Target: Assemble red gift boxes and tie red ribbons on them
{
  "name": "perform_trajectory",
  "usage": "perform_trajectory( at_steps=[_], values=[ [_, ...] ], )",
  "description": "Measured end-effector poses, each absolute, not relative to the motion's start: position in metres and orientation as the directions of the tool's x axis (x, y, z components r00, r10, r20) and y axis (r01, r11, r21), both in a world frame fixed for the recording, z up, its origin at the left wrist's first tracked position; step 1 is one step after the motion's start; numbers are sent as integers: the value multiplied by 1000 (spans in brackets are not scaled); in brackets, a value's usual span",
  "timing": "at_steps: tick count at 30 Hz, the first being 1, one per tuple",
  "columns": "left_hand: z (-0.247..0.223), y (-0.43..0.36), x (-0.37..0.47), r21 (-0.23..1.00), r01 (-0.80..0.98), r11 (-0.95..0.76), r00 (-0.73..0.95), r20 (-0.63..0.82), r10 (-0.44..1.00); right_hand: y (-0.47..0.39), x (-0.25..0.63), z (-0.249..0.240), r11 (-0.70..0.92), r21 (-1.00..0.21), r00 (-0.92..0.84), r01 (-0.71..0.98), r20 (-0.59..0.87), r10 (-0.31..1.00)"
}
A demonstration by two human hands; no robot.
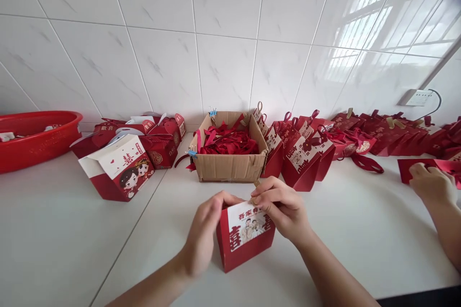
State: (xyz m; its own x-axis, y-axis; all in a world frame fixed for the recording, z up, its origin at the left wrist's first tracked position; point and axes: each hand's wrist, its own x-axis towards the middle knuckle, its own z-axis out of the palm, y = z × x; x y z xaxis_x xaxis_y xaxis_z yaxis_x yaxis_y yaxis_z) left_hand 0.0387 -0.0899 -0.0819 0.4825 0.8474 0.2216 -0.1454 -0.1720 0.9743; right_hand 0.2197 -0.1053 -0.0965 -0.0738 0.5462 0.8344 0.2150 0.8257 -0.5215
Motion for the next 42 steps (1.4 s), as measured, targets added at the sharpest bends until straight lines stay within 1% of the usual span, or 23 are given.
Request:
perform_trajectory(
  at_steps=[2, 3, 5, 6, 9, 12, 16, 19, 22, 25, 29, 32, 34, 36, 37, 39, 40, 42],
  values=[
    [-66, -76, 35, 989, -49, -142, 560, 145, 816, -105, 221, -97, 831, -523, -84, 190, 834, 545],
    [-57, -69, 34, 987, -1, -161, 586, 130, 800, -105, 221, -98, 832, -525, -87, 180, 834, 545],
    [-41, -56, 36, 948, 72, -310, 660, 188, 727, -105, 221, -98, 833, -529, -84, 163, 834, 546],
    [-34, -51, 37, 915, 92, -392, 711, 215, 669, -104, 221, -99, 831, -534, -78, 154, 832, 549],
    [-22, -43, 40, 798, 76, -598, 823, 289, 489, -103, 220, -100, 819, -561, -58, 121, 820, 570],
    [-19, -41, 39, 706, 37, -707, 831, 371, 414, -101, 220, -100, 807, -584, -38, 88, 808, 588],
    [-20, -41, 40, 637, 11, -771, 811, 445, 379, -100, 219, -100, 810, -584, 0, 48, 811, 585],
    [-20, -40, 42, 575, -9, -818, 798, 497, 341, -99, 218, -100, 815, -576, 23, 60, 817, 576],
    [-20, -38, 43, 520, -52, -853, 807, 524, 271, -99, 218, -100, 816, -572, 25, 85, 820, 573],
    [-20, -37, 43, 488, -71, -870, 802, 547, 241, -100, 218, -98, 821, -561, 31, 110, 827, 561],
    [-20, -39, 44, 482, -43, -875, 780, 563, 272, -102, 214, -95, 824, -546, 52, 151, 837, 545],
    [-16, -40, 45, 520, 33, -853, 764, 537, 357, -104, 210, -94, 825, -530, 84, 197, 848, 524],
    [-14, -40, 43, 617, 115, -778, 774, 435, 460, -106, 208, -94, 822, -519, 99, 234, 854, 510],
    [-15, -42, 39, 751, 181, -635, 755, 308, 579, -107, 206, -94, 820, -509, 110, 263, 860, 498],
    [-18, -44, 37, 814, 179, -552, 729, 267, 631, -107, 206, -94, 818, -505, 119, 274, 862, 492],
    [-30, -52, 31, 901, 109, -420, 646, 257, 719, -108, 205, -95, 811, -505, 142, 295, 862, 486],
    [-39, -57, 30, 921, 66, -384, 600, 271, 753, -108, 204, -95, 805, -508, 153, 307, 861, 485],
    [-59, -68, 30, 930, 50, -365, 503, 292, 814, -109, 203, -96, 794, -512, 168, 327, 859, 484]
  ],
)
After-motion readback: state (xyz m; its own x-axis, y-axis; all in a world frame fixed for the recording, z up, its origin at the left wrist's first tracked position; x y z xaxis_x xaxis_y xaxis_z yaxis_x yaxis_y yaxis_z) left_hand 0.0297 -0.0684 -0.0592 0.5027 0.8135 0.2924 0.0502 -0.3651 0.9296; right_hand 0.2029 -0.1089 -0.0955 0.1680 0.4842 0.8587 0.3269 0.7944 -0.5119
